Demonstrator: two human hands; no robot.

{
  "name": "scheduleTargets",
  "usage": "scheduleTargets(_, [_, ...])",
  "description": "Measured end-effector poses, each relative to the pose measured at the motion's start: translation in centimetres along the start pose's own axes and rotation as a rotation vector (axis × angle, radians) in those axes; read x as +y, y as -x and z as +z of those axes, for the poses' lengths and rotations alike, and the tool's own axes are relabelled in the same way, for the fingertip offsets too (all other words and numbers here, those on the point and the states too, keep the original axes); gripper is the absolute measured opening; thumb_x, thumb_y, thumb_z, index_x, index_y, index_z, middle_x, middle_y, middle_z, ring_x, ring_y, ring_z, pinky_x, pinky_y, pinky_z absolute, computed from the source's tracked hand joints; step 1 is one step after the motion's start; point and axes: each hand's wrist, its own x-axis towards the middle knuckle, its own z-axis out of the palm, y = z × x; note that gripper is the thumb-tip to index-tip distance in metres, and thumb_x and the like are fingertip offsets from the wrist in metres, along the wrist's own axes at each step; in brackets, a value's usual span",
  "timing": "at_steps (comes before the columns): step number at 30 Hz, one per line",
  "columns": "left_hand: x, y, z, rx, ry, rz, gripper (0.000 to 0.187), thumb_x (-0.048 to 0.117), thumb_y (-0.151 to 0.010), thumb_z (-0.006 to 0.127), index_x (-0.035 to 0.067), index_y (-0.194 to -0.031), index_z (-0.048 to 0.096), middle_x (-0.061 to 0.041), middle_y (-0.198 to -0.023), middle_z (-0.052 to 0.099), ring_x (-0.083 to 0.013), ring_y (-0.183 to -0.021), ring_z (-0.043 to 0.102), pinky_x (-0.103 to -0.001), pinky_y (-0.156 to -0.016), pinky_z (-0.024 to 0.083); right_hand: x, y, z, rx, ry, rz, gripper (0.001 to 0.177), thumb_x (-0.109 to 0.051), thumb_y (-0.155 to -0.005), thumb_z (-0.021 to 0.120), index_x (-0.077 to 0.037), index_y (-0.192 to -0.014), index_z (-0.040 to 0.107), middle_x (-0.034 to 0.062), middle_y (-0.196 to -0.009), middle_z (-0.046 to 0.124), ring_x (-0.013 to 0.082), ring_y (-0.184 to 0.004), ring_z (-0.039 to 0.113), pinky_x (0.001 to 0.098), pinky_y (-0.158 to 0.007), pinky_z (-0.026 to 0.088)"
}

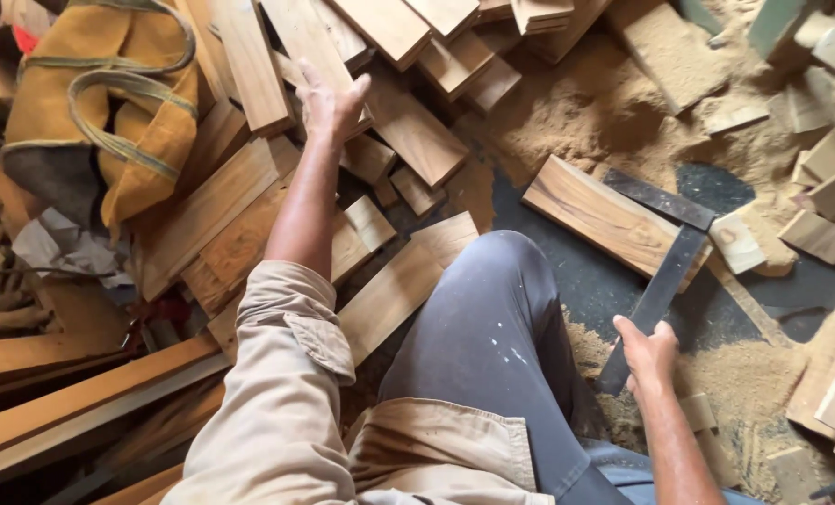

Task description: The recorder uses a circular saw and a square ruler to measure and cut small pieces of wood.

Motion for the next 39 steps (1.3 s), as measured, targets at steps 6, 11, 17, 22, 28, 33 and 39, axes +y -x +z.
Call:
scheduleTargets(6, [2.4, 6.6, 1.5, 0.684, -0.435, 0.463, 0.097, 0.058, -0.09, 0.071, -0.001, -0.151, 0.024, -0.038, -0.154, 0.026, -0.0511, -0.141, 0.04, -0.064, -0.108, 0.039, -1.9, 0.6, -0.2, -0.003, -0.006, 0.035, 0.029, -0.011, -0.086, 0.075, 0.004, -0.107, 0.062, 0.0168, -0.085, 0.068, 0.0202, -0.063, 0.066, 0.0331, -0.05, 0.054])
scheduleTargets(11, [6.2, 13.1, 1.7, -0.356, -0.814, 1.138, 0.099, 0.021, -0.074, 0.072, 0.021, -0.164, 0.031, -0.01, -0.162, 0.036, -0.0303, -0.151, 0.032, -0.056, -0.119, 0.028, -1.8, 0.2, -0.3, 0.004, 0.027, 0.047, 0.029, -0.006, -0.084, 0.074, 0.006, -0.107, 0.061, 0.0157, -0.083, 0.068, 0.0193, -0.062, 0.067, 0.0322, -0.05, 0.056])
scheduleTargets(17, [4.8, 9.2, 6.7, -0.27, -0.922, 1.202, 0.083, 0.025, -0.077, 0.076, 0.017, -0.15, 0.039, -0.008, -0.15, 0.046, -0.0286, -0.141, 0.04, -0.058, -0.112, 0.032, -2.1, -1.2, -1.2, -0.013, -0.137, 0.083, 0.021, 0.001, -0.082, 0.069, 0.009, -0.1, 0.061, 0.0152, -0.076, 0.065, 0.0174, -0.057, 0.062, 0.0311, -0.047, 0.053])
scheduleTargets(22, [12.7, 14.5, 2.5, -0.359, -0.64, 1.235, 0.098, 0.029, -0.056, 0.083, 0.005, -0.141, 0.041, -0.017, -0.14, 0.048, -0.0314, -0.135, 0.042, -0.045, -0.117, 0.031, -3.3, -0.5, -1.2, 0.015, -0.19, 0.098, 0.015, 0.004, -0.08, 0.066, 0.008, -0.094, 0.064, 0.0135, -0.075, 0.064, 0.0145, -0.056, 0.06, 0.028, -0.047, 0.052])
scheduleTargets(28, [17.8, 22.0, 1.2, -0.365, -0.133, 1.123, 0.089, 0.031, -0.065, 0.084, 0.003, -0.138, 0.043, -0.024, -0.132, 0.05, -0.0398, -0.128, 0.047, -0.048, -0.108, 0.036, -5.8, 0.0, -3.5, 0.085, -0.309, -0.059, 0.009, 0.003, -0.08, 0.061, 0.001, -0.089, 0.059, 0.0107, -0.074, 0.061, 0.0141, -0.054, 0.058, 0.0285, -0.045, 0.051])
scheduleTargets(33, [21.3, 29.1, 5.9, -0.142, -0.127, 1.424, 0.096, 0.02, -0.066, 0.074, 0.007, -0.155, 0.04, -0.019, -0.136, 0.053, -0.0339, -0.128, 0.049, -0.049, -0.108, 0.034, -10.2, 2.9, -6.7, 0.121, -0.629, -0.197, 0.015, -0.003, -0.079, 0.065, -0.003, -0.089, 0.053, 0.0037, -0.07, 0.055, 0.0112, -0.054, 0.051, 0.0272, -0.043, 0.042])
scheduleTargets(39, [24.1, 36.8, 16.0, -0.482, -0.596, 1.515, 0.107, 0.042, -0.067, 0.076, 0.01, -0.158, 0.031, -0.015, -0.131, 0.05, -0.031, -0.126, 0.047, -0.048, -0.108, 0.031, -10.8, 3.9, -9.7, 0.253, -0.636, -0.23, 0.012, -0.004, -0.078, 0.063, -0.002, -0.086, 0.054, 0.0049, -0.071, 0.058, 0.0122, -0.053, 0.053, 0.0273, -0.043, 0.046])
